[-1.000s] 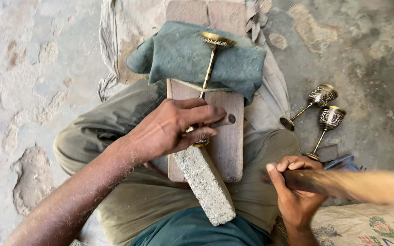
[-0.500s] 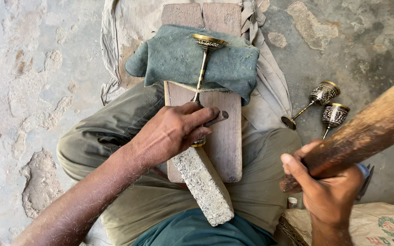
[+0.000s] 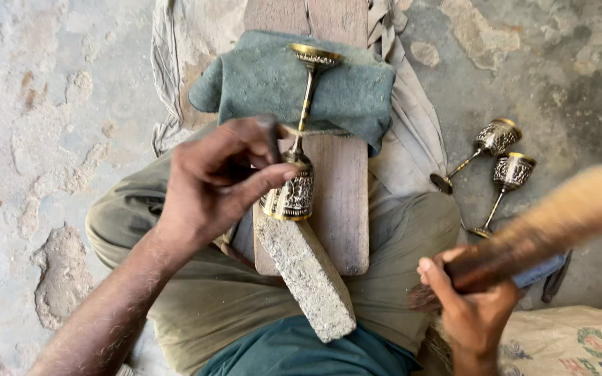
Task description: The person sits on the floor and uses a wooden mallet to strike a metal punch held against a brass goblet stem. They repeatedly reposition the punch and strike it to create a pattern on the stem, with other finished goblets visible nearby.
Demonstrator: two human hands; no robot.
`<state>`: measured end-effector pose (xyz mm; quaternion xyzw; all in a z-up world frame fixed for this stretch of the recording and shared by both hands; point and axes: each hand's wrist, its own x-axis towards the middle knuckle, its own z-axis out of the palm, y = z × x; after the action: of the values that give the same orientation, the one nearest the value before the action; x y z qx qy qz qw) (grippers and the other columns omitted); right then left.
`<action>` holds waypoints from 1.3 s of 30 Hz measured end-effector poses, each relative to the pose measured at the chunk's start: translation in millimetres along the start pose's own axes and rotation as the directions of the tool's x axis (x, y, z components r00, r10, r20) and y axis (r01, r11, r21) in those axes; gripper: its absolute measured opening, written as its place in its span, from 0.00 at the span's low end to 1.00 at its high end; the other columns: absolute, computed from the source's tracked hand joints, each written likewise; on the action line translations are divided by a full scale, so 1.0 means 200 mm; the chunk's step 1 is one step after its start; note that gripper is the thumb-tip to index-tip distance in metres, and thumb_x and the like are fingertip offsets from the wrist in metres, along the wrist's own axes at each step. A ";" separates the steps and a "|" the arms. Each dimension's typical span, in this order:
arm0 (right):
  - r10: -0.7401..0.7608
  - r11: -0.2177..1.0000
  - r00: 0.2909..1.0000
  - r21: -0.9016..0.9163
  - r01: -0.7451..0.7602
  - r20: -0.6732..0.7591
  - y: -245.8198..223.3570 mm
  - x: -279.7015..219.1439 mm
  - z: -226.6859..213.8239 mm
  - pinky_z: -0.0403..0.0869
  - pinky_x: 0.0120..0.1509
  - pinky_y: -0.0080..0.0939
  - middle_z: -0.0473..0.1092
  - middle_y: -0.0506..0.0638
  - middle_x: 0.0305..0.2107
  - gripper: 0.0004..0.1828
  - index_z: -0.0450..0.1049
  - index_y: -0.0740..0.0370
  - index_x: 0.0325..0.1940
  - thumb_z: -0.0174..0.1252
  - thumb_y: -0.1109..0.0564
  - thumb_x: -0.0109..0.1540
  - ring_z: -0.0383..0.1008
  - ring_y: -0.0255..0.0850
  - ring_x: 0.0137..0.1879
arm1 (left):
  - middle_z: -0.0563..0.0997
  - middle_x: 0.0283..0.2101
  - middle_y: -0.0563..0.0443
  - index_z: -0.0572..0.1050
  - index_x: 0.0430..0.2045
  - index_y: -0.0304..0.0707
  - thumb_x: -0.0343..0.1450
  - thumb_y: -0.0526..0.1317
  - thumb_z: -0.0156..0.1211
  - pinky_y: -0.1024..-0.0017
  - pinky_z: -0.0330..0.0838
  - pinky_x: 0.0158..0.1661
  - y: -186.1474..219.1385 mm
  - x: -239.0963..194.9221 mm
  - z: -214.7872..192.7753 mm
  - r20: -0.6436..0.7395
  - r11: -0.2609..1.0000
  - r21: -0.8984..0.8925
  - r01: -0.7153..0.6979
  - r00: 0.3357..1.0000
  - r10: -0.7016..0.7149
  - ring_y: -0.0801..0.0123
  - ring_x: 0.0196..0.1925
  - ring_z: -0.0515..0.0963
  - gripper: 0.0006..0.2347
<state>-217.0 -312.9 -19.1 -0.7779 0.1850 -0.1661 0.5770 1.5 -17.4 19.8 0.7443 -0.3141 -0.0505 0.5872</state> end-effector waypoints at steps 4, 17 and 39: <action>-0.196 0.893 0.980 0.405 0.197 -0.045 0.16 -0.03 0.15 0.81 0.61 0.52 0.75 0.54 0.35 0.17 0.68 0.62 0.49 0.63 0.74 0.62 0.79 0.42 0.44 | 0.81 0.34 0.58 0.73 0.53 0.39 0.66 0.35 0.72 0.82 0.77 0.34 -0.10 0.00 -0.03 -0.024 0.897 -0.256 0.361 0.925 -0.379 0.84 0.34 0.79 0.21; -0.104 0.973 0.984 0.221 0.070 0.144 -0.02 0.23 0.10 0.77 0.53 0.44 0.75 0.54 0.32 0.09 0.74 0.70 0.48 0.62 0.70 0.63 0.77 0.39 0.38 | 0.82 0.31 0.55 0.75 0.41 0.33 0.68 0.37 0.73 0.81 0.75 0.30 -0.20 -0.07 0.14 -0.199 0.968 -0.104 0.227 0.949 -0.244 0.84 0.32 0.77 0.13; -0.117 0.115 0.785 -0.777 0.619 0.609 -1.18 0.62 0.34 0.76 0.33 0.38 0.75 0.51 0.31 0.34 0.73 0.56 0.67 0.69 0.61 0.56 0.78 0.40 0.30 | 0.76 0.29 0.53 0.72 0.44 0.31 0.70 0.36 0.72 0.76 0.75 0.31 -0.14 -0.11 0.23 -0.351 0.994 0.031 0.103 0.933 -0.086 0.77 0.29 0.76 0.15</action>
<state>-53.8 -251.8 193.5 -0.9943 -0.0827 0.0056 -0.0677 -24.2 -41.1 -25.2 0.7697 -0.1700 0.0617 0.6122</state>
